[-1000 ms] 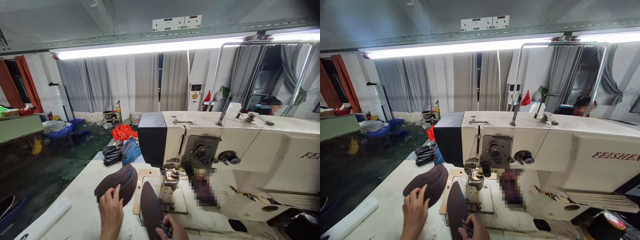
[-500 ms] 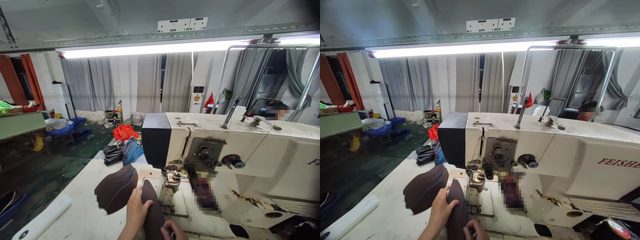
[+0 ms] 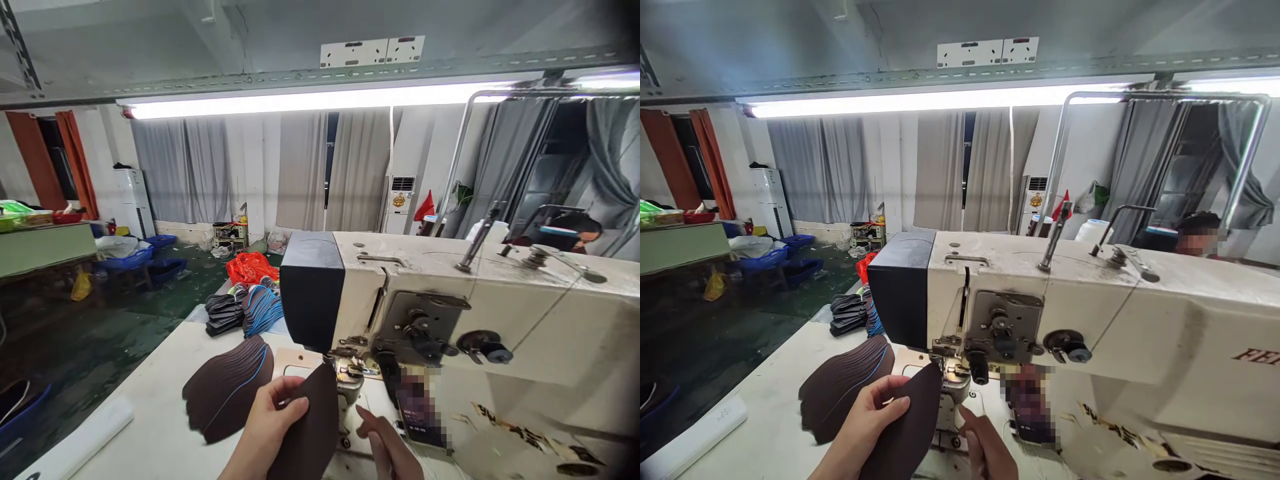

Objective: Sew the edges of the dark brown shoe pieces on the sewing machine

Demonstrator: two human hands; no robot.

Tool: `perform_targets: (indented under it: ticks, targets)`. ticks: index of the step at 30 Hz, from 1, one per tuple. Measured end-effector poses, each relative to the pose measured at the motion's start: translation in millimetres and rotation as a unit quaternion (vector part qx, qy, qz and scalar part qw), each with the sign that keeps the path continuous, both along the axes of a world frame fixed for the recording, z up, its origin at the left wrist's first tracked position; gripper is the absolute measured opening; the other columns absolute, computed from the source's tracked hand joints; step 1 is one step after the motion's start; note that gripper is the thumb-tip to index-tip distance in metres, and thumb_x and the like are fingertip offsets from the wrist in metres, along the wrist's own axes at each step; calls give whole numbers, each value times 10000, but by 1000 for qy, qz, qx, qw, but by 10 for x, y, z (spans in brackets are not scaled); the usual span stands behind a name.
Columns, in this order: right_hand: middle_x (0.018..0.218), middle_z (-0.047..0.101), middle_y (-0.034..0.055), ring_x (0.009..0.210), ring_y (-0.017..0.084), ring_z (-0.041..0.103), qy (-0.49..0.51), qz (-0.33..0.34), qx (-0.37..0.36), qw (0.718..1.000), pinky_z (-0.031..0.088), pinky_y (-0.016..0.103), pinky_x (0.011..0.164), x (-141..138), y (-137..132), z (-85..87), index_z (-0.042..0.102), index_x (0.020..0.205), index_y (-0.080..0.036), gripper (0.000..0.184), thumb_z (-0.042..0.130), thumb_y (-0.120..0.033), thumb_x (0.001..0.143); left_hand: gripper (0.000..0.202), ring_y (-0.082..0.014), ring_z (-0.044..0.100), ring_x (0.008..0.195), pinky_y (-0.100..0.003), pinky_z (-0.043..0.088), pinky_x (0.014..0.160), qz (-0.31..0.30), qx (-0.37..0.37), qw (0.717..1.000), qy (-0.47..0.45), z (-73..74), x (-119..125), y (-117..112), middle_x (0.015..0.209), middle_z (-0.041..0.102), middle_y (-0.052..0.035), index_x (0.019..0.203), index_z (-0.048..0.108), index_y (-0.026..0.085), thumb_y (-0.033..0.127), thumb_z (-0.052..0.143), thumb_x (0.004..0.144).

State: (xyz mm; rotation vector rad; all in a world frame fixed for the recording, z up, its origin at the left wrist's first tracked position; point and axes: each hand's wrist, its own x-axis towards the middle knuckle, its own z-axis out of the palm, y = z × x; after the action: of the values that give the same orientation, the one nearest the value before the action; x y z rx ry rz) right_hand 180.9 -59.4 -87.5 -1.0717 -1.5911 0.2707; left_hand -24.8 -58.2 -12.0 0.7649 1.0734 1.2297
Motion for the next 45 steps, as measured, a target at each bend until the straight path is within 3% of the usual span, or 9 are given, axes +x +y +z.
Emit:
perform_targets:
  ticks: [3,6,10,15,20,29,35,39,45]
  targets:
    - [754,665,42,650,147,651,-66,67,40,995,533,189,607,33,145,158,564,1268,-260,351,455,-297,936,502,-160,652,616,-262,504,598,0,6,1000,9,4,35,47,850,726,-68,887,680,156,398,847,481]
    - [821,681,61,739,162,672,-125,88,43,987,544,215,672,51,282,263,483,1348,-256,425,440,-235,926,504,-167,652,631,-271,506,610,-3,11,1000,14,15,59,91,846,726,-74,884,685,148,404,844,481]
    - [850,714,72,765,172,683,-180,110,27,977,542,243,736,108,398,317,527,1312,-236,409,437,-207,914,484,-165,642,648,-267,500,621,-17,25,999,19,24,62,136,825,722,-72,867,691,144,415,838,494]
    - [803,732,66,674,162,678,-208,122,-8,971,534,219,653,176,451,390,564,1288,-232,404,470,-188,897,547,-170,637,694,-267,496,650,-48,21,999,3,29,18,60,798,702,-35,982,660,185,423,833,520]
    - [731,706,51,614,147,649,-195,127,-41,972,531,208,619,183,468,490,637,1215,-225,363,481,-222,887,672,-229,637,835,-311,492,767,-128,32,991,-18,-3,-16,-73,896,718,-60,1029,652,188,424,868,438]
    - [718,700,54,563,132,637,-136,127,-86,979,548,201,558,169,450,550,693,1145,-230,340,496,-336,889,781,-322,556,1129,-367,446,953,-109,28,994,-1,-163,3,-91,1197,642,-108,1178,580,188,339,863,466]
    - [549,648,7,485,129,630,-132,128,-92,979,544,192,533,170,463,576,711,1116,-226,358,498,-411,894,730,-321,597,1048,-382,468,906,-123,68,990,7,-123,58,-60,1111,674,-106,1163,598,178,363,837,499]
    - [609,684,22,531,143,648,-130,124,-82,980,550,226,587,180,479,546,711,1109,-245,332,503,-396,899,646,-282,629,950,-344,488,835,-94,75,993,6,-58,132,14,1015,702,-94,1094,626,174,376,826,515]
    - [663,701,33,531,141,645,-119,159,-77,977,538,239,571,180,494,559,692,1135,-232,329,486,-354,910,612,-280,644,939,-359,496,846,-72,72,995,-13,-47,195,154,995,712,-103,1100,613,171,336,816,547]
